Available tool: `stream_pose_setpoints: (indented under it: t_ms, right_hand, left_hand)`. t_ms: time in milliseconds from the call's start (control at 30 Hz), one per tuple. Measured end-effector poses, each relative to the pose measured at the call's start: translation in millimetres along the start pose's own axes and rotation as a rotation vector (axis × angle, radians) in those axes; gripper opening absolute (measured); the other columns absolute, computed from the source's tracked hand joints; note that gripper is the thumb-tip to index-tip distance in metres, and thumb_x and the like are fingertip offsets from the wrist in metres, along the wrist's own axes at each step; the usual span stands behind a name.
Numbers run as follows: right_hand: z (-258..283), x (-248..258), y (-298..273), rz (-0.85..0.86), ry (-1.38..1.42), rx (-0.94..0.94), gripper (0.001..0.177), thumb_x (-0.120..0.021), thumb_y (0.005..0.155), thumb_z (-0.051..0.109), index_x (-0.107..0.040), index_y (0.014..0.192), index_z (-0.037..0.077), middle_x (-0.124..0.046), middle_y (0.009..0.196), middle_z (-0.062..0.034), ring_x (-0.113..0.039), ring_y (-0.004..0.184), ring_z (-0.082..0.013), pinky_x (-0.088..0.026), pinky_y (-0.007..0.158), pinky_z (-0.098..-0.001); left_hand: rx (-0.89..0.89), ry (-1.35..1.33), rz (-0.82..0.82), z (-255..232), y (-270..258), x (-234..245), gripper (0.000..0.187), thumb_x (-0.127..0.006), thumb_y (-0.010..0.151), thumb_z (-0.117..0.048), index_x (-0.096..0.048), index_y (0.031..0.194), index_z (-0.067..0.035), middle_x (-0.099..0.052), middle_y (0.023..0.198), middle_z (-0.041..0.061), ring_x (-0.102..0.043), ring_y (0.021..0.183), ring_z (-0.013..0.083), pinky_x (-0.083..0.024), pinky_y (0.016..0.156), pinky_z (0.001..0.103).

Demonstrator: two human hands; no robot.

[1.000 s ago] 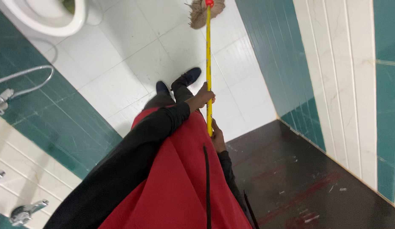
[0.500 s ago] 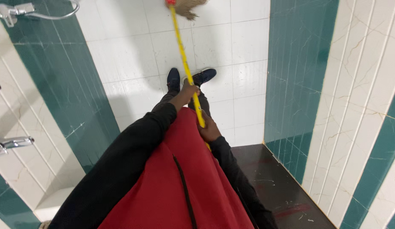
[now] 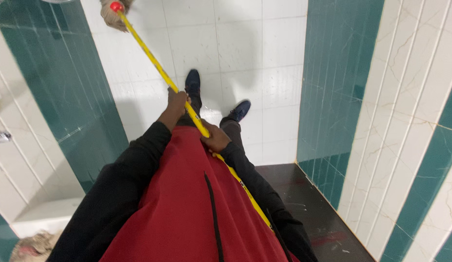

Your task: The person cleans the tiled floor of a bathroom by hand with a mop, moving the mop head back and forth across the tiles.

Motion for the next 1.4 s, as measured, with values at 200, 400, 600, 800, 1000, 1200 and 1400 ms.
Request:
stream_pose_setpoints:
  t_ms: [200, 400, 600, 800, 1000, 1200, 1400]
  right_hand:
    - [-84.9, 53.2, -45.0, -0.130, -0.084, -0.035, 0.074, -0.060, 0.092, 0.015, -0.032, 0.161, 0.015, -0.066, 0.071, -0.0105, -0.058, 0.043, -0.0155, -0.051, 0.040, -0.0301]
    - [-188.6, 109.4, -135.2, -0.279, 0.032, -0.111, 0.076, -0.058, 0.090, 0.008, -0.030, 0.161, 0.013, -0.064, 0.070, -0.0106, -0.058, 0.047, -0.0177, -0.051, 0.045, -0.0352]
    - [-256.0, 148.0, -221.5, -0.504, 0.037, 0.185, 0.073, -0.065, 0.094, 0.004, -0.032, 0.159, -0.005, -0.070, 0.100, -0.0036, -0.064, 0.070, -0.0124, -0.055, 0.061, -0.0304]
    - [-293.1, 161.1, -248.7, -0.601, -0.167, -0.181, 0.082, -0.063, 0.088, 0.005, -0.030, 0.163, -0.001, -0.071, 0.092, -0.0288, -0.065, 0.070, -0.0234, -0.055, 0.065, -0.0334]
    - [-353.4, 170.3, -208.8, -0.506, -0.097, 0.186, 0.083, -0.071, 0.088, 0.000, -0.025, 0.156, -0.010, -0.043, 0.155, -0.0290, -0.057, 0.129, -0.0253, -0.052, 0.100, -0.0330]
    - [-355.0, 136.4, -160.3, -0.329, -0.030, 0.261, 0.081, -0.072, 0.091, 0.004, -0.027, 0.156, -0.012, -0.047, 0.155, -0.0268, -0.056, 0.124, -0.0227, -0.051, 0.097, -0.0310]
    - [-291.9, 64.3, -135.6, -0.180, -0.412, 0.163, 0.078, -0.067, 0.086, 0.007, -0.033, 0.156, -0.005, -0.066, 0.136, -0.0252, -0.068, 0.103, -0.0272, -0.055, 0.088, -0.0333]
  left_hand:
    - [-0.193, -0.229, 0.241, 78.6, -21.7, -98.4, 0.070, -0.060, 0.092, 0.004, -0.021, 0.149, 0.001, -0.053, 0.080, 0.013, -0.053, 0.053, 0.0219, -0.047, 0.042, 0.036]
    - [-0.056, 0.423, 0.165, 185.2, -90.3, -224.1, 0.092, -0.063, 0.089, -0.007, -0.002, 0.158, -0.003, -0.062, 0.075, 0.014, -0.061, 0.052, 0.0231, -0.049, 0.041, 0.038]
    - [-0.046, 0.373, 0.294, 284.2, -181.1, -319.6, 0.094, -0.061, 0.083, -0.005, -0.011, 0.162, -0.012, -0.064, 0.084, 0.014, -0.062, 0.051, 0.0223, -0.052, 0.040, 0.038]
    - [0.034, 0.332, 0.532, 293.0, -231.2, -352.6, 0.072, -0.055, 0.085, -0.002, -0.025, 0.150, -0.006, -0.063, 0.093, 0.020, -0.065, 0.060, 0.0234, -0.056, 0.048, 0.035]
    - [0.025, 0.113, 0.566, 296.7, -207.2, -330.7, 0.045, -0.056, 0.085, -0.002, -0.041, 0.127, -0.005, -0.059, 0.089, 0.014, -0.062, 0.060, 0.0183, -0.056, 0.048, 0.034]
    - [-0.119, -0.139, 0.476, 284.3, -164.5, -246.3, 0.035, -0.058, 0.089, -0.002, -0.043, 0.120, -0.005, -0.056, 0.081, 0.012, -0.057, 0.052, 0.0208, -0.049, 0.042, 0.036]
    - [-0.100, -0.254, 0.208, 266.4, -131.9, -136.6, 0.035, -0.057, 0.084, 0.001, -0.044, 0.114, -0.012, -0.056, 0.080, 0.010, -0.058, 0.050, 0.0204, -0.048, 0.039, 0.035]
Point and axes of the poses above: each hand's wrist, its own y-axis towards the middle knuckle, its own x-axis out of the back of the hand, z = x × y, the point moved 2 cm from there along y, towards the middle knuckle
